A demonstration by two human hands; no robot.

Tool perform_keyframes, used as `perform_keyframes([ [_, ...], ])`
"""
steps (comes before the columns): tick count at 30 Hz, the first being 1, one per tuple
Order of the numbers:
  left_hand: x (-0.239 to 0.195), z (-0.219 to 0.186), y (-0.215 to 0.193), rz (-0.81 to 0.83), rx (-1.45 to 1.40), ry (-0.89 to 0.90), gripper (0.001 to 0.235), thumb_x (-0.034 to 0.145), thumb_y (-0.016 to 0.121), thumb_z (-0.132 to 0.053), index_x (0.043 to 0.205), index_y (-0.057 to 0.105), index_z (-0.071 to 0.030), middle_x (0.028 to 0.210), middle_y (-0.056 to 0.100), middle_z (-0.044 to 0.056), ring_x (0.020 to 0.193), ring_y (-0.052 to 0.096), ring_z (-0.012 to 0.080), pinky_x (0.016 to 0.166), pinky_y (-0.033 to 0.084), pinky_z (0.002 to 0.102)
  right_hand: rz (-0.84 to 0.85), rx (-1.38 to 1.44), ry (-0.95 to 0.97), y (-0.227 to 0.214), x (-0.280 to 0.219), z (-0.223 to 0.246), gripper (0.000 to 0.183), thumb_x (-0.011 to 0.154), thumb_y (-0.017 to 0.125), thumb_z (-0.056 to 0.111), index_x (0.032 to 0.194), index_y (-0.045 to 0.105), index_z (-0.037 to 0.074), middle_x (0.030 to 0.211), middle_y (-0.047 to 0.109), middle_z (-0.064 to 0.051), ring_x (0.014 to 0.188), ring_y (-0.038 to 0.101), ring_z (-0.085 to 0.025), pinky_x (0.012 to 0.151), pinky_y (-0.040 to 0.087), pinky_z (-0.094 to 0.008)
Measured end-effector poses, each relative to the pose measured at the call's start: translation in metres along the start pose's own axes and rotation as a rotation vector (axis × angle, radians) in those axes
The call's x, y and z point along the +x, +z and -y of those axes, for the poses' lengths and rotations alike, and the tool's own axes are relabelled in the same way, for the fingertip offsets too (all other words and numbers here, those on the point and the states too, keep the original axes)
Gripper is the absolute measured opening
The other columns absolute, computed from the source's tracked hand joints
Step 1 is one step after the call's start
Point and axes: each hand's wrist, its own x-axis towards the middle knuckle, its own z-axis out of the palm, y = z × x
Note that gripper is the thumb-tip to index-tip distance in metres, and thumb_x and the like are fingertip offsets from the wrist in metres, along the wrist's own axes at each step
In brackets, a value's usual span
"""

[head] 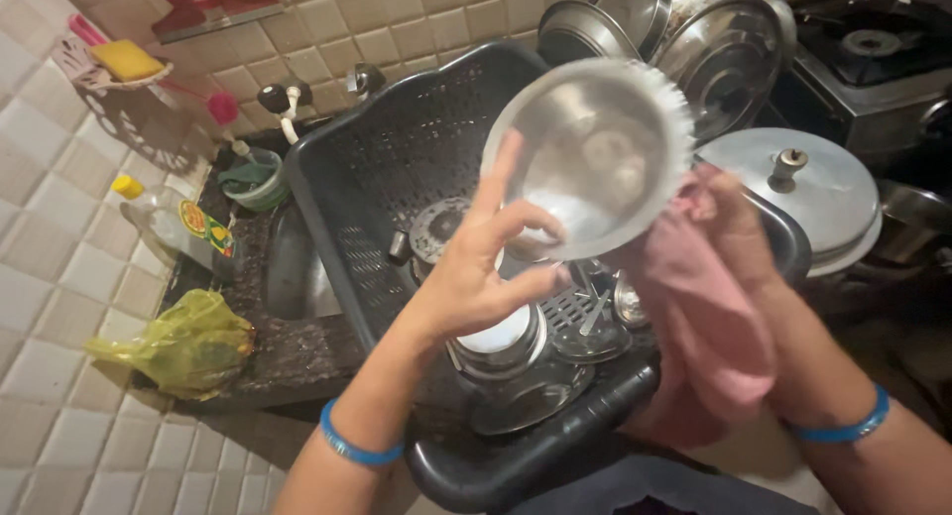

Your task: The person wipes various metal bowls, plates, and a spatula with a pink cloth while taking them out of a basket in a kitchen sink.

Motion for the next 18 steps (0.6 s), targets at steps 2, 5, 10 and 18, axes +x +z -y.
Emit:
perform_keyframes([
  [2, 0.0, 0.01, 0.002, 0.026, -0.259, -0.067, 0.018, 0.081, 0.076, -0.01, 0.096, 0.067, -0.011, 0.171, 0.021, 0.025, 0.16, 0.027, 0.0405, 0.124, 0.03, 0.049, 0.039, -0.06, 0.005, 0.001, -0.004, -0.012, 0.061, 0.091, 0.071, 0.031, 0.141, 0.053, 0.001, 0.126, 0.064, -0.012, 0.111, 0.064, -0.021, 0.101, 0.051, -0.036],
  [5, -0.001, 0.021, 0.008, -0.203, -0.287, -0.025, 0.022, 0.088, 0.064, 0.001, 0.104, 0.061, -0.014, 0.175, 0.022, 0.023, 0.165, 0.025, 0.0367, 0.128, 0.031, 0.046, -0.051, -0.13, 0.12, 0.003, -0.004, -0.028, 0.056, 0.084, 0.066, 0.017, 0.137, 0.055, 0.003, 0.125, 0.066, -0.011, 0.11, 0.065, -0.019, 0.097, 0.052, -0.034],
  [10, -0.005, 0.026, 0.006, -0.359, -0.189, -0.027, 0.101, 0.079, 0.045, 0.012, 0.17, 0.012, -0.018, 0.179, 0.015, 0.027, 0.167, 0.022, 0.0395, 0.137, 0.023, 0.044, -0.234, -0.286, 0.044, 0.005, -0.003, -0.028, 0.052, 0.081, 0.062, 0.005, 0.134, 0.057, 0.002, 0.121, 0.066, -0.011, 0.107, 0.066, -0.021, 0.093, 0.055, -0.035],
  [18, -0.002, 0.015, 0.011, -0.265, -0.05, -0.025, 0.114, 0.088, 0.056, 0.007, 0.166, -0.021, -0.024, 0.172, 0.019, 0.028, 0.158, 0.037, 0.0388, 0.13, 0.04, 0.04, 0.134, -1.633, -1.287, 0.048, -0.012, -0.02, 0.037, 0.089, 0.064, -0.006, 0.122, 0.055, 0.009, 0.121, 0.058, -0.013, 0.122, 0.058, -0.037, 0.107, 0.05, -0.043],
])
